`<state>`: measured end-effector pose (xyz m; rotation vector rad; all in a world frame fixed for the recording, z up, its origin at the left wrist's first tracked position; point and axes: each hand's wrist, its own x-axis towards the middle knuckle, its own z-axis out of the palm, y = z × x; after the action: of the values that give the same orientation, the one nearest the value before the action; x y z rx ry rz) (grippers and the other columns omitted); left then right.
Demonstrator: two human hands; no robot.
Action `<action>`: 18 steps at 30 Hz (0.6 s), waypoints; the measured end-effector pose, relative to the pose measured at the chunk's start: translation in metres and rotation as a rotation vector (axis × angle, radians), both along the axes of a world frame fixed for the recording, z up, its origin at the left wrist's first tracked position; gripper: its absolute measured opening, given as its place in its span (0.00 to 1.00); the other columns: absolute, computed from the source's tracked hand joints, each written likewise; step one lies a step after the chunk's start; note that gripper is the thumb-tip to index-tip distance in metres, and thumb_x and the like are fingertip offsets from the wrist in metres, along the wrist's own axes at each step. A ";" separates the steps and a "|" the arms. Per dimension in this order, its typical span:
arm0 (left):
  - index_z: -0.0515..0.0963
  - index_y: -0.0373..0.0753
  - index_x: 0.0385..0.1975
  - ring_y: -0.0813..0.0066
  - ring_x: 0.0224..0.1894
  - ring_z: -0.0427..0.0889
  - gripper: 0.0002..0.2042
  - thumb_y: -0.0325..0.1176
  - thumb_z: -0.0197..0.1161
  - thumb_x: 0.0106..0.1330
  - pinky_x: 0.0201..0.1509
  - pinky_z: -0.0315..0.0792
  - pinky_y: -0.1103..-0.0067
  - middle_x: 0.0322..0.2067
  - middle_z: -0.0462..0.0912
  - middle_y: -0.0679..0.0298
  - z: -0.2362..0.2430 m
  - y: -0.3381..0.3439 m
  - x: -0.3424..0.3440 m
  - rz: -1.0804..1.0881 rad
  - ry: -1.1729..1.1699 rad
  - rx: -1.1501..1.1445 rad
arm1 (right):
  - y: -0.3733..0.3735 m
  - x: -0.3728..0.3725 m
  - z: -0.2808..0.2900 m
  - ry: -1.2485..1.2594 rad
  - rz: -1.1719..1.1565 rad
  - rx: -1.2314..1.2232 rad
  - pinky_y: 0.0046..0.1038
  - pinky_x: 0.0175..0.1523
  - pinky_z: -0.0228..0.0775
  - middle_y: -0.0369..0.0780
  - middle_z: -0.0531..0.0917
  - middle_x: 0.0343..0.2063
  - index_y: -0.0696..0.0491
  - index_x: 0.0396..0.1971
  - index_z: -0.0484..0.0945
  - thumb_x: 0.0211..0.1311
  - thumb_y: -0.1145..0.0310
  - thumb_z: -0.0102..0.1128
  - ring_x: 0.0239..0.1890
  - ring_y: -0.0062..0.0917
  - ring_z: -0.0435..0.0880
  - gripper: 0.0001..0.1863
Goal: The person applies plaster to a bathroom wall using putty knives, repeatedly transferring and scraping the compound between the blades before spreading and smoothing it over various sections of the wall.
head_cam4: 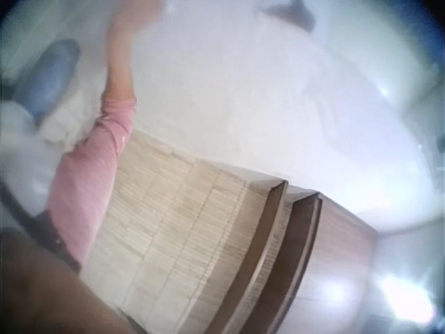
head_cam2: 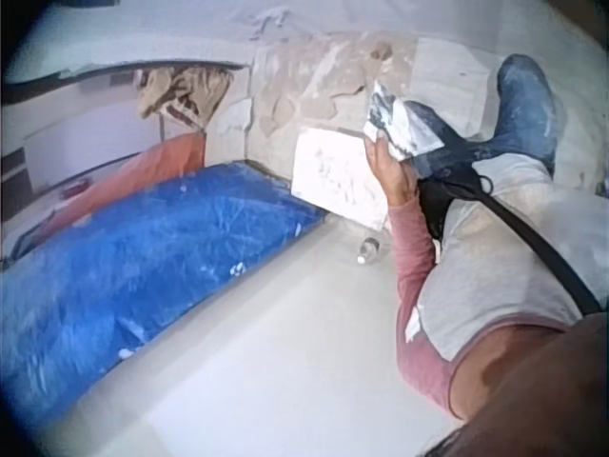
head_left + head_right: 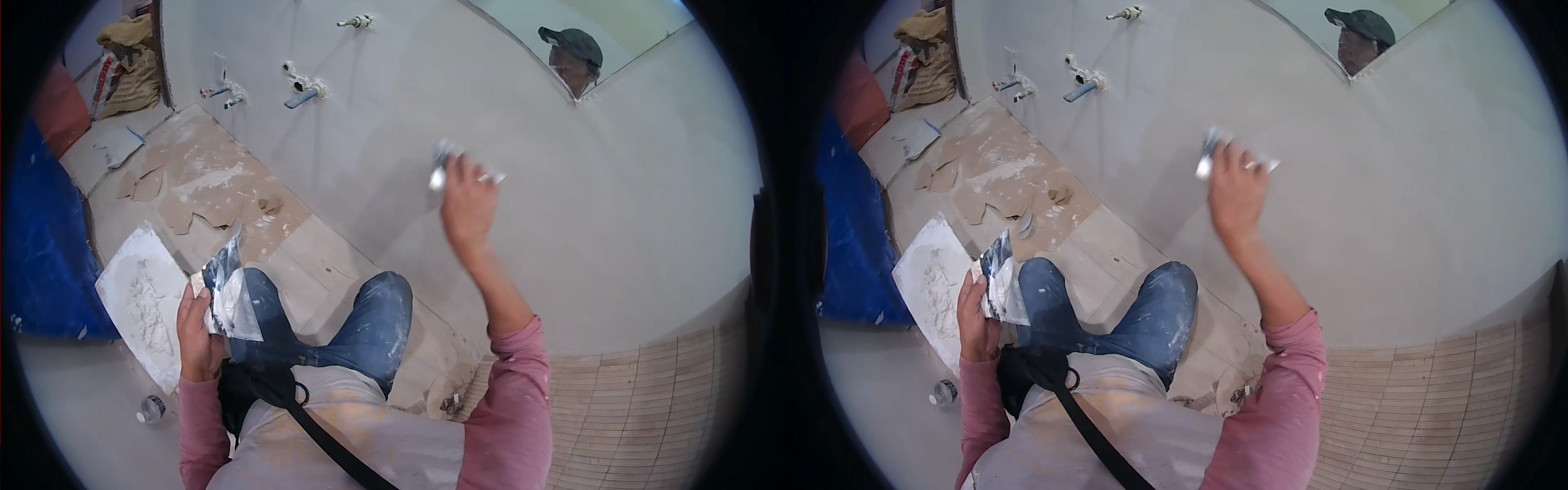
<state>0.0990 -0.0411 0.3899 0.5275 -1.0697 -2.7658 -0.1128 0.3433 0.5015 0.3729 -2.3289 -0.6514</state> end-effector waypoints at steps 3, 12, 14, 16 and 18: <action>0.66 0.31 0.65 0.68 0.54 0.82 0.19 0.28 0.47 0.76 0.60 0.75 0.72 0.55 0.80 0.57 0.006 0.002 -0.003 -0.050 0.058 0.006 | 0.003 -0.015 0.078 0.368 -0.003 -0.009 0.41 0.56 0.67 0.39 0.77 0.53 0.50 0.60 0.75 0.58 0.74 0.58 0.50 0.35 0.78 0.27; 0.66 0.32 0.65 0.68 0.54 0.82 0.19 0.27 0.47 0.76 0.60 0.75 0.73 0.54 0.81 0.57 0.006 0.004 -0.002 -0.034 0.056 0.006 | -0.006 -0.046 0.037 0.370 -0.068 0.097 0.45 0.58 0.63 0.38 0.74 0.54 0.50 0.62 0.74 0.60 0.68 0.56 0.55 0.33 0.73 0.27; 0.66 0.32 0.65 0.68 0.54 0.82 0.19 0.27 0.47 0.76 0.60 0.75 0.73 0.54 0.81 0.57 0.012 0.009 -0.005 -0.046 0.052 -0.009 | 0.004 -0.043 -0.019 0.253 -0.057 0.166 0.47 0.59 0.63 0.38 0.71 0.56 0.51 0.62 0.74 0.61 0.66 0.55 0.57 0.33 0.70 0.27; 0.66 0.32 0.65 0.68 0.54 0.83 0.19 0.28 0.47 0.76 0.60 0.75 0.73 0.54 0.81 0.57 0.014 0.011 -0.004 -0.040 0.054 -0.018 | 0.019 -0.040 -0.076 0.142 -0.029 0.253 0.50 0.60 0.62 0.40 0.68 0.59 0.53 0.63 0.73 0.63 0.63 0.54 0.60 0.35 0.66 0.27; 0.66 0.32 0.65 0.68 0.54 0.83 0.20 0.28 0.47 0.76 0.59 0.76 0.73 0.54 0.81 0.57 0.016 0.011 -0.002 -0.030 0.032 0.005 | 0.040 -0.034 -0.131 0.032 0.009 0.361 0.50 0.62 0.61 0.40 0.66 0.61 0.54 0.63 0.73 0.64 0.62 0.52 0.63 0.36 0.63 0.27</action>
<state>0.0968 -0.0301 0.4063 0.4694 -1.0733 -2.7935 -0.1473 0.3836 0.3707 0.5297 -2.1746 -1.0695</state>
